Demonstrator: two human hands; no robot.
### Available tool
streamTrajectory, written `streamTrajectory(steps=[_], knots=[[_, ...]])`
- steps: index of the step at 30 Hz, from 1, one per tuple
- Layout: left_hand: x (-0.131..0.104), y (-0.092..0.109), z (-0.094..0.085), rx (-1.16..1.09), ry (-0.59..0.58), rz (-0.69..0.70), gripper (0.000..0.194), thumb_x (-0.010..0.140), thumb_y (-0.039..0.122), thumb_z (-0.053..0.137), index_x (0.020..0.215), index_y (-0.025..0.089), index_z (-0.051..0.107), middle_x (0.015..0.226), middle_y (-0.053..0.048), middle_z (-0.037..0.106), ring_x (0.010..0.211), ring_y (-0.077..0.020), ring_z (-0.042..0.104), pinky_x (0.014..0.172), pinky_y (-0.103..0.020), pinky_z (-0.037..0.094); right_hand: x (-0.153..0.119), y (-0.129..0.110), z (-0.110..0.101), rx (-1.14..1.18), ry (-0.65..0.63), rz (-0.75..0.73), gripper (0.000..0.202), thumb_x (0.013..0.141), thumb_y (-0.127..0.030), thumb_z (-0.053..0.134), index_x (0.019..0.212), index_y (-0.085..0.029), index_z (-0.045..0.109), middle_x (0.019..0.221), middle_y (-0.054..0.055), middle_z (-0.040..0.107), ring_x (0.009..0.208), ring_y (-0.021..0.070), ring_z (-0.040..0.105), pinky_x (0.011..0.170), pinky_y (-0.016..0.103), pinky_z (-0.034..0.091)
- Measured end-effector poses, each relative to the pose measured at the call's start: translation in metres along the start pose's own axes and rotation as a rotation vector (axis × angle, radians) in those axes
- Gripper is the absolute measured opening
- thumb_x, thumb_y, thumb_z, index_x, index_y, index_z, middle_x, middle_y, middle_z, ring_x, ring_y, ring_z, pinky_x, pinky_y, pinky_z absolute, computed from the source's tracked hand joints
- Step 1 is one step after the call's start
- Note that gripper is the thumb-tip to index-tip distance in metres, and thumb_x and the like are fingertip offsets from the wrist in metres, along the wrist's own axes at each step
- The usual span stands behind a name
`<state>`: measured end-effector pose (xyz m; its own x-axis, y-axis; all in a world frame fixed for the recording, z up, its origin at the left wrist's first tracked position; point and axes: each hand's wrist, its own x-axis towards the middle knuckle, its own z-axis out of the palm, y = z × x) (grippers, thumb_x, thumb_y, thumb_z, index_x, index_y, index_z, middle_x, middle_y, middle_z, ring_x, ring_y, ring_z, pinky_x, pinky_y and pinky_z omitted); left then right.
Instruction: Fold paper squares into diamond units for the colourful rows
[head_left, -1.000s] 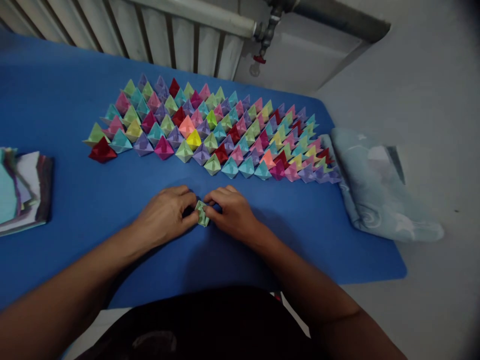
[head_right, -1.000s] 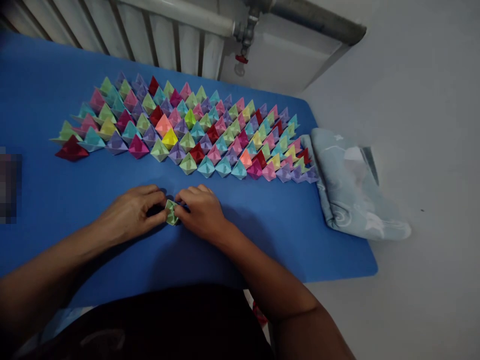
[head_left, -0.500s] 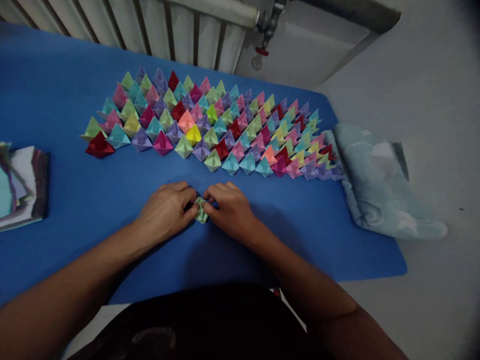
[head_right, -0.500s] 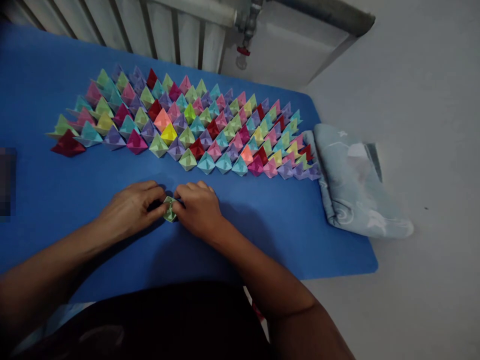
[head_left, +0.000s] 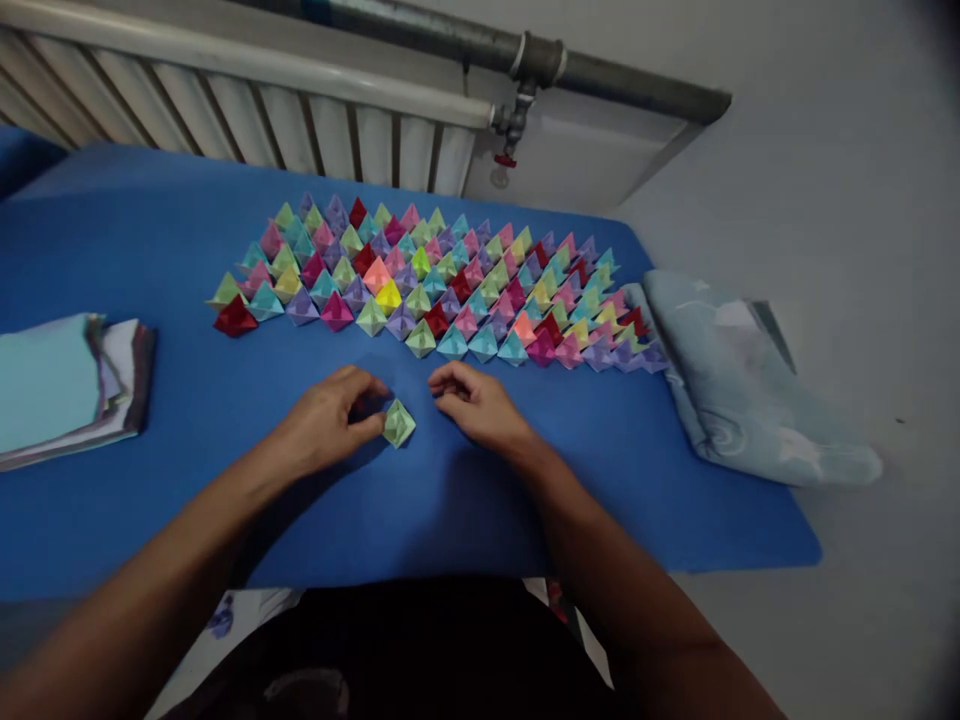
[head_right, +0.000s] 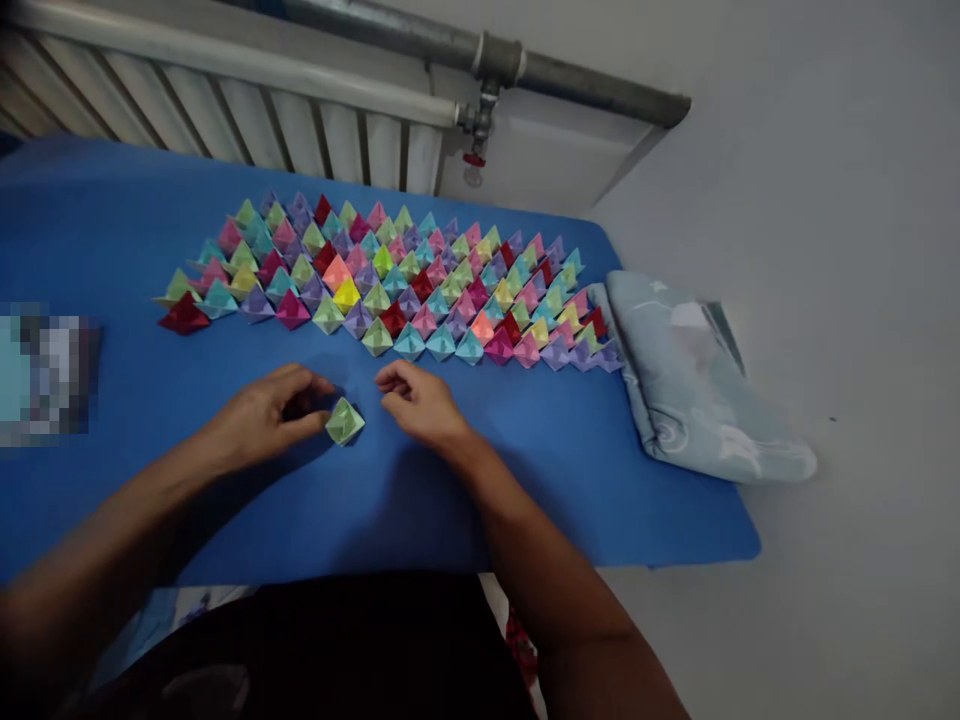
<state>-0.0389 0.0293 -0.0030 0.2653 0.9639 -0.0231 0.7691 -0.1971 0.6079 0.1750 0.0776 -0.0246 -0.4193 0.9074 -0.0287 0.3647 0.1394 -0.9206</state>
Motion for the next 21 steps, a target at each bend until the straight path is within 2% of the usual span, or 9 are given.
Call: streamTrajectory(steps=[3,6,9,12,15,18,21], knots=[[-0.028,0.015,0.011,0.000,0.191,-0.037,0.021,0.083,0.038,0.058,0.094,0.021,0.060,0.084,-0.001,0.059,0.071,-0.0163,0.057,0.065,-0.029,0.047,-0.004,0.000,-0.007,0.070,0.018,0.014,0.016,0.072,-0.021,0.054,0.086,-0.019,0.061,0.077,-0.003,0.058,0.070,0.0112,0.052,0.066,0.024,0.042],[-0.046,0.027,0.035,0.044,0.333,-0.016,0.017,0.087,0.036,0.060,0.095,0.021,0.059,0.087,-0.001,0.059,0.076,-0.0169,0.059,0.071,-0.030,0.049,-0.008,-0.006,-0.009,0.056,0.015,0.019,0.014,0.073,-0.026,0.056,0.084,-0.019,0.062,0.073,-0.003,0.057,0.069,0.0118,0.051,0.065,0.024,0.041],[-0.048,0.031,0.056,0.108,0.398,0.039,0.011,0.091,0.029,0.057,0.097,0.021,0.061,0.088,-0.003,0.060,0.080,-0.0177,0.060,0.074,-0.030,0.049,-0.011,-0.011,-0.008,0.011,0.014,0.033,0.014,0.074,-0.028,0.056,0.082,-0.019,0.062,0.071,-0.003,0.056,0.068,0.0122,0.051,0.065,0.024,0.041],[-0.045,0.027,0.061,0.133,0.391,0.060,0.012,0.093,0.023,0.052,0.088,0.020,0.062,0.082,-0.002,0.060,0.075,-0.0159,0.060,0.070,-0.027,0.048,-0.011,-0.012,-0.009,-0.001,0.031,0.046,0.013,0.074,-0.029,0.056,0.081,-0.019,0.063,0.071,-0.002,0.058,0.067,0.0123,0.051,0.064,0.024,0.041],[-0.046,0.016,0.047,0.098,0.403,0.023,0.014,0.095,0.024,0.050,0.087,0.021,0.062,0.082,-0.001,0.061,0.073,-0.0141,0.060,0.069,-0.025,0.047,-0.009,-0.011,-0.009,0.007,0.038,0.070,0.015,0.074,-0.031,0.056,0.081,-0.020,0.062,0.068,-0.003,0.056,0.062,0.0118,0.049,0.059,0.023,0.040],[-0.043,-0.008,0.016,0.079,0.466,-0.043,0.012,0.092,0.028,0.053,0.087,0.022,0.063,0.082,-0.001,0.060,0.069,-0.0132,0.058,0.065,-0.025,0.045,-0.007,-0.009,-0.007,0.009,0.039,0.088,0.016,0.073,-0.033,0.057,0.079,-0.019,0.062,0.065,-0.003,0.053,0.059,0.0114,0.047,0.057,0.023,0.040],[-0.031,-0.043,-0.018,0.099,0.527,-0.138,0.010,0.086,0.030,0.058,0.081,0.023,0.064,0.079,0.000,0.058,0.065,-0.0139,0.055,0.062,-0.027,0.043,-0.004,-0.007,-0.006,-0.015,0.045,0.085,0.016,0.072,-0.034,0.057,0.078,-0.020,0.062,0.063,-0.003,0.053,0.059,0.0119,0.048,0.057,0.024,0.041]])
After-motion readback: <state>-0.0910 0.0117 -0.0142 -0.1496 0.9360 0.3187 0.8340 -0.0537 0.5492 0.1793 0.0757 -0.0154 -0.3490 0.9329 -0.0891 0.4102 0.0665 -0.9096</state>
